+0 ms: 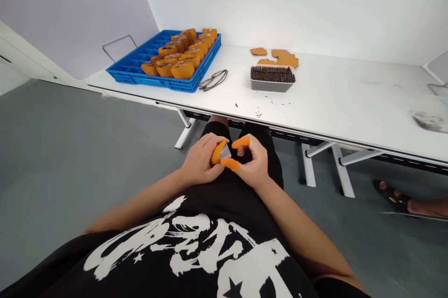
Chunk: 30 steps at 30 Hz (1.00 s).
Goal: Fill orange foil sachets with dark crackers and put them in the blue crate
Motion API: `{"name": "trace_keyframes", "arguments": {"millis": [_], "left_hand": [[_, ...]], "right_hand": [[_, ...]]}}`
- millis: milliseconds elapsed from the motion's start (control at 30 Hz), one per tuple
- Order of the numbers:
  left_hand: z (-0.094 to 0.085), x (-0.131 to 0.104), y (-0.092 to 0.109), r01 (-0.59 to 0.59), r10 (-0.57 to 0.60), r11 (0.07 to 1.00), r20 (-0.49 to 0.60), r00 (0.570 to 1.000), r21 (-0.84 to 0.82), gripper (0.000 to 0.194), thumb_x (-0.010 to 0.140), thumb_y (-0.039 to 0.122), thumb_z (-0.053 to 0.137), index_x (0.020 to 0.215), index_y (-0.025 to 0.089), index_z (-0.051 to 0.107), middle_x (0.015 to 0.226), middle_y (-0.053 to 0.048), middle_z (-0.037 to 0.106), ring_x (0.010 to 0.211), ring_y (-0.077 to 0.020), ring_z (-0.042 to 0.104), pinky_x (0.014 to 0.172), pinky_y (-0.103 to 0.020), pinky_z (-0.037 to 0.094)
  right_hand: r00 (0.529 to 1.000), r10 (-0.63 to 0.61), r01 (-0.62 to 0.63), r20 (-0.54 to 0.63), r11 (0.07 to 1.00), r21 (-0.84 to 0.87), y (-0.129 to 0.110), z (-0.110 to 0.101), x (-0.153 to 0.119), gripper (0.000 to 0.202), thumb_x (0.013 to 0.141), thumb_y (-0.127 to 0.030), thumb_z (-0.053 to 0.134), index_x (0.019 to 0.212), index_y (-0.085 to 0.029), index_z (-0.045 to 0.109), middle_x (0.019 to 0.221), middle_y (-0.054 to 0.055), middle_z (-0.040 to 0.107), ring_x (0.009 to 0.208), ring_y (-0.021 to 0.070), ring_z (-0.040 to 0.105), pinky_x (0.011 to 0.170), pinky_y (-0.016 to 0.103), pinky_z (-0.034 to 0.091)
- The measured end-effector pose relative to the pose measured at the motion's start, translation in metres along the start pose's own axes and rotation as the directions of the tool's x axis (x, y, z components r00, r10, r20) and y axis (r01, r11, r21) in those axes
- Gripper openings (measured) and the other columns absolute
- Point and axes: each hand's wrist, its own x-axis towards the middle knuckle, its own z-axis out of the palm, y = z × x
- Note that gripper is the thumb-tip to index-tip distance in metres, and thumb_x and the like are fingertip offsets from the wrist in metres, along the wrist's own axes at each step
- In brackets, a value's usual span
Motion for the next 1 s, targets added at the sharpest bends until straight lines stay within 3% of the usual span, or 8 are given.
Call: {"name": "trace_keyframes", "arguments": {"millis": [100,200,333,600,700,800,867,1000], "left_hand": [[-0.002,-0.001,0.001,0.012,-0.012,1.000,0.002,1.000,0.014,0.045,0.078,0.024,0.057,0.123,0.015,0.058,0.109,-0.012,0.062,0.100,-0.0288,0.059,0.092,-0.044,0.050],[-0.002,-0.001,0.002,0.020,-0.020,1.000,0.006,1.000,-0.019,0.049,0.084,0.029,0.057,0.131,0.016,0.054,0.113,-0.011,0.062,0.106,-0.0285,0.060,0.097,-0.043,0.051],[0.001,-0.004,-0.001,0.061,-0.060,0.995,0.021,0.998,-0.073,0.057,0.084,0.028,0.056,0.140,0.018,0.051,0.115,-0.011,0.062,0.106,-0.0284,0.061,0.096,-0.044,0.052],[0.002,-0.006,-0.011,0.098,-0.102,0.981,-0.018,0.995,-0.166,0.070,0.078,0.020,0.050,0.148,0.018,0.045,0.116,-0.010,0.059,0.106,-0.0258,0.060,0.094,-0.041,0.052],[0.004,-0.006,-0.012,0.092,-0.090,0.981,0.019,0.996,-0.171,0.066,0.078,0.022,0.051,0.144,0.019,0.049,0.115,-0.009,0.061,0.101,-0.0247,0.062,0.090,-0.039,0.053],[0.006,-0.007,-0.013,0.102,-0.091,0.982,0.074,0.993,-0.159,0.062,0.081,0.023,0.053,0.143,0.019,0.048,0.121,-0.010,0.064,0.098,-0.0239,0.065,0.091,-0.040,0.054],[0.007,-0.007,-0.013,0.114,-0.099,0.982,0.101,0.990,-0.148,0.062,0.081,0.024,0.056,0.142,0.018,0.047,0.127,-0.012,0.065,0.099,-0.0247,0.067,0.095,-0.042,0.055],[0.007,-0.007,-0.012,0.113,-0.090,0.981,0.148,0.985,-0.158,0.051,0.080,0.024,0.057,0.131,0.020,0.056,0.127,-0.010,0.068,0.108,-0.0268,0.068,0.098,-0.042,0.055]], "right_hand": [[0.989,-0.144,0.142,-0.032,0.988,-0.060,0.000,-0.007,0.000,0.052,0.092,-0.067,0.071,0.121,-0.025,0.067,0.098,0.007,0.059,0.082,0.0213,0.057,0.072,0.039,0.052],[0.963,-0.259,0.267,0.071,0.954,-0.139,-0.004,-0.010,0.003,0.040,0.094,-0.059,0.072,0.117,-0.027,0.074,0.106,0.010,0.065,0.091,0.0254,0.064,0.078,0.044,0.055],[0.937,-0.314,0.342,0.152,0.913,-0.222,-0.001,-0.013,0.003,0.027,0.094,-0.048,0.075,0.114,-0.030,0.077,0.101,0.008,0.069,0.084,0.0224,0.065,0.071,0.041,0.055],[0.914,-0.323,0.392,0.243,0.856,-0.335,0.012,-0.015,-0.002,0.027,0.090,-0.040,0.081,0.115,-0.031,0.077,0.108,0.008,0.071,0.087,0.0224,0.067,0.074,0.040,0.056],[0.890,-0.331,0.428,0.313,0.842,-0.328,0.006,-0.016,0.002,0.023,0.094,-0.029,0.075,0.117,-0.030,0.074,0.129,0.011,0.067,0.113,0.0273,0.067,0.093,0.047,0.058],[0.861,-0.310,0.446,0.404,0.842,-0.304,0.000,-0.016,0.008,0.030,0.095,-0.013,0.061,0.121,-0.026,0.070,0.159,0.013,0.047,0.146,0.0321,0.048,0.115,0.058,0.048],[0.849,-0.283,0.438,0.446,0.849,-0.295,-0.001,-0.016,0.012,0.033,0.091,-0.007,0.054,0.114,-0.023,0.069,0.165,0.012,0.040,0.151,0.0327,0.041,0.119,0.061,0.045],[0.860,-0.263,0.411,0.438,0.865,-0.287,0.004,-0.011,0.011,0.028,0.081,-0.003,0.047,0.089,-0.022,0.066,0.154,0.009,0.053,0.142,0.0297,0.050,0.112,0.057,0.051]]}}
